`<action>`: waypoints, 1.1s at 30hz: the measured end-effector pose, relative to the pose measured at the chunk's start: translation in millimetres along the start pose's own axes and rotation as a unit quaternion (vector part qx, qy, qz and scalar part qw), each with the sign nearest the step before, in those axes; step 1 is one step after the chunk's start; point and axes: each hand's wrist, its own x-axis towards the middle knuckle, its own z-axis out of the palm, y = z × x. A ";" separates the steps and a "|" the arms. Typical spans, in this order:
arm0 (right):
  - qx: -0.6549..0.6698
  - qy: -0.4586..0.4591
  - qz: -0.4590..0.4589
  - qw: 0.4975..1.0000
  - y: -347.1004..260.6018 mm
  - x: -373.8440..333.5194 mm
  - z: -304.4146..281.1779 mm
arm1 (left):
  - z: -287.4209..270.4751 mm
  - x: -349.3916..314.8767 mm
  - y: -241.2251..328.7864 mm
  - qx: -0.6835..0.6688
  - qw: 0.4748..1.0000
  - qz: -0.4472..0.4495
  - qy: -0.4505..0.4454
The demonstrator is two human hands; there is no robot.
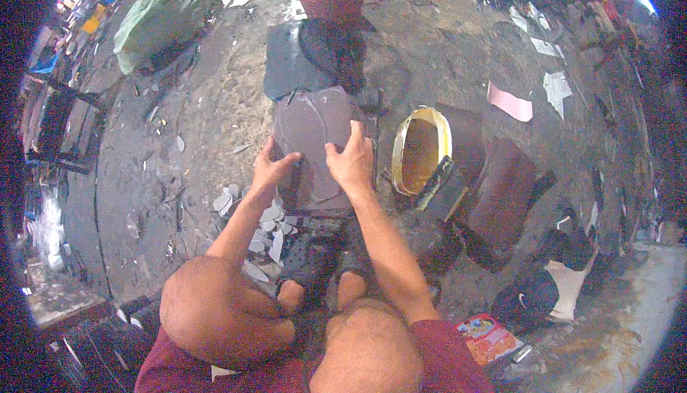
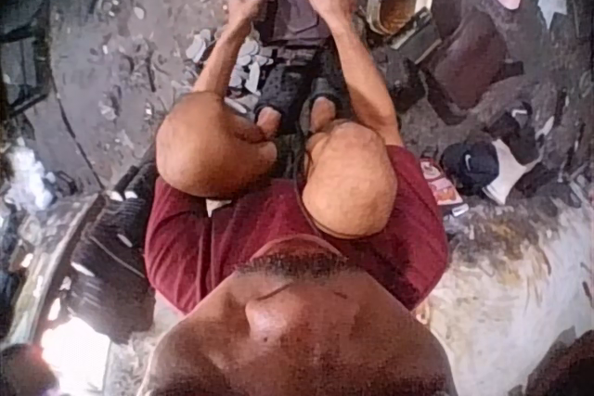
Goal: The person applies a yellow substance to a black slipper sole using a brush, then places a brown insole on top. They press the layers together and attach small grey circular pieces to the sole.
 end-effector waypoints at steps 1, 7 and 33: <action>0.030 -0.001 0.010 0.999 -2.0 2.8 1.8 | -0.9 -3.1 10.0 -0.033 0.997 -0.051 -0.037; 0.059 0.064 0.036 0.996 5.3 17.2 25.3 | -9.3 13.4 -20.9 -0.117 0.992 -0.024 -0.039; 0.000 0.022 -0.294 0.956 -94.2 -67.7 -4.9 | -45.0 32.4 -80.0 -0.226 0.964 0.114 -0.077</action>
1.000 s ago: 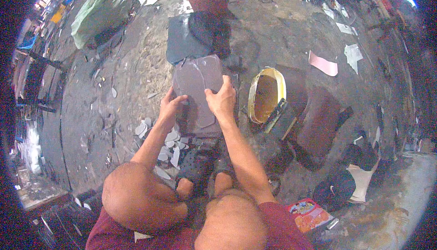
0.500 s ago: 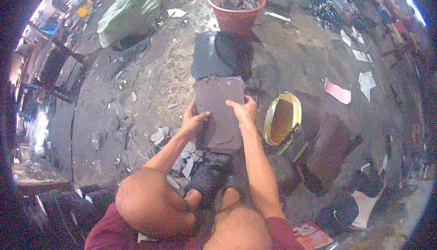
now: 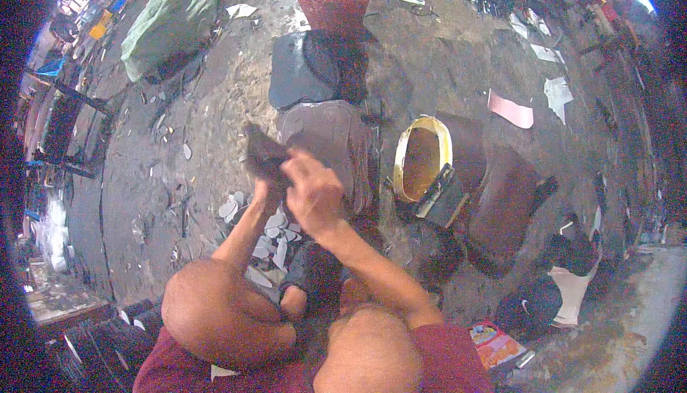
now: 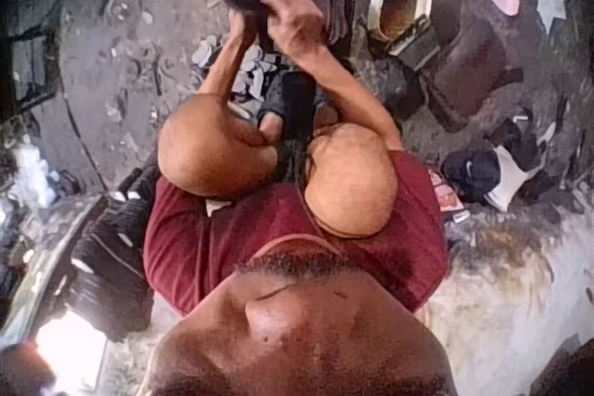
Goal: The person applies a yellow substance to a black slipper sole using a brush, then places a brown insole on top. They press the layers together and attach small grey circular pieces to the sole.
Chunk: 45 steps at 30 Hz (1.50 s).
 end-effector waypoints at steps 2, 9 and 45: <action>0.007 -0.004 -0.080 0.997 -19.3 -11.5 6.5 | -24.0 4.3 -30.5 0.013 1.000 0.027 0.009; 0.088 0.082 0.008 0.993 0.2 -2.7 -0.6 | 39.5 -28.3 40.8 -0.035 0.998 -0.030 0.042; 0.044 0.025 0.023 0.998 -30.2 15.2 21.6 | 21.5 -30.4 35.3 -0.125 0.991 -0.041 0.015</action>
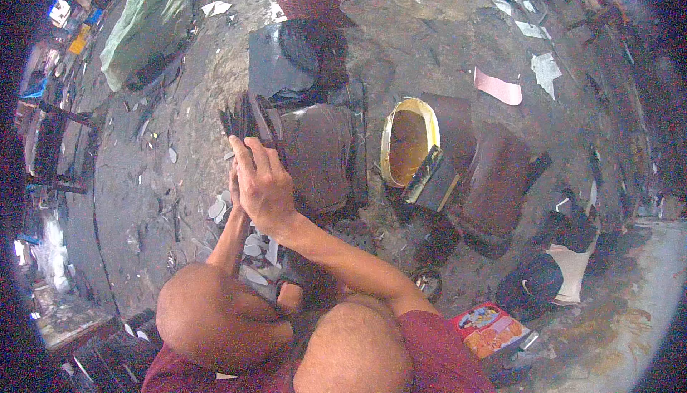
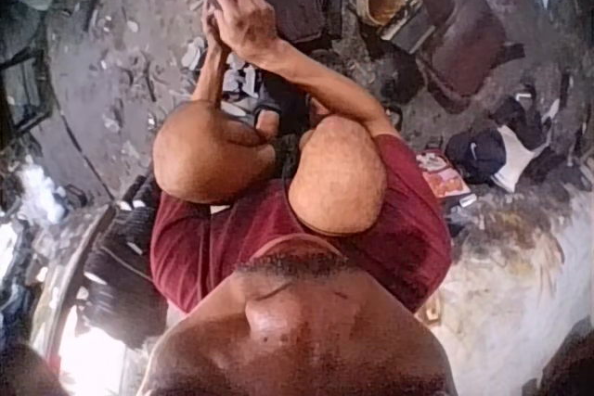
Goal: The person applies a yellow substance to a black slipper sole using a brush, then places a brown insole on top. They press the layers together and attach small grey circular pieces to the sole.
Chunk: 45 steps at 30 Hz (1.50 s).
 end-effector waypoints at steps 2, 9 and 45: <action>-0.002 -0.003 -0.013 1.000 -0.1 0.2 1.8 | -5.0 0.2 3.9 -0.209 0.975 -0.067 -0.038; 0.038 -0.010 -0.013 0.999 10.2 5.8 -1.3 | -14.2 4.9 -7.4 -0.025 1.000 0.004 -0.014; -0.061 0.036 0.245 0.967 146.9 -47.8 -15.1 | 16.4 4.4 -25.1 0.494 0.845 0.124 0.161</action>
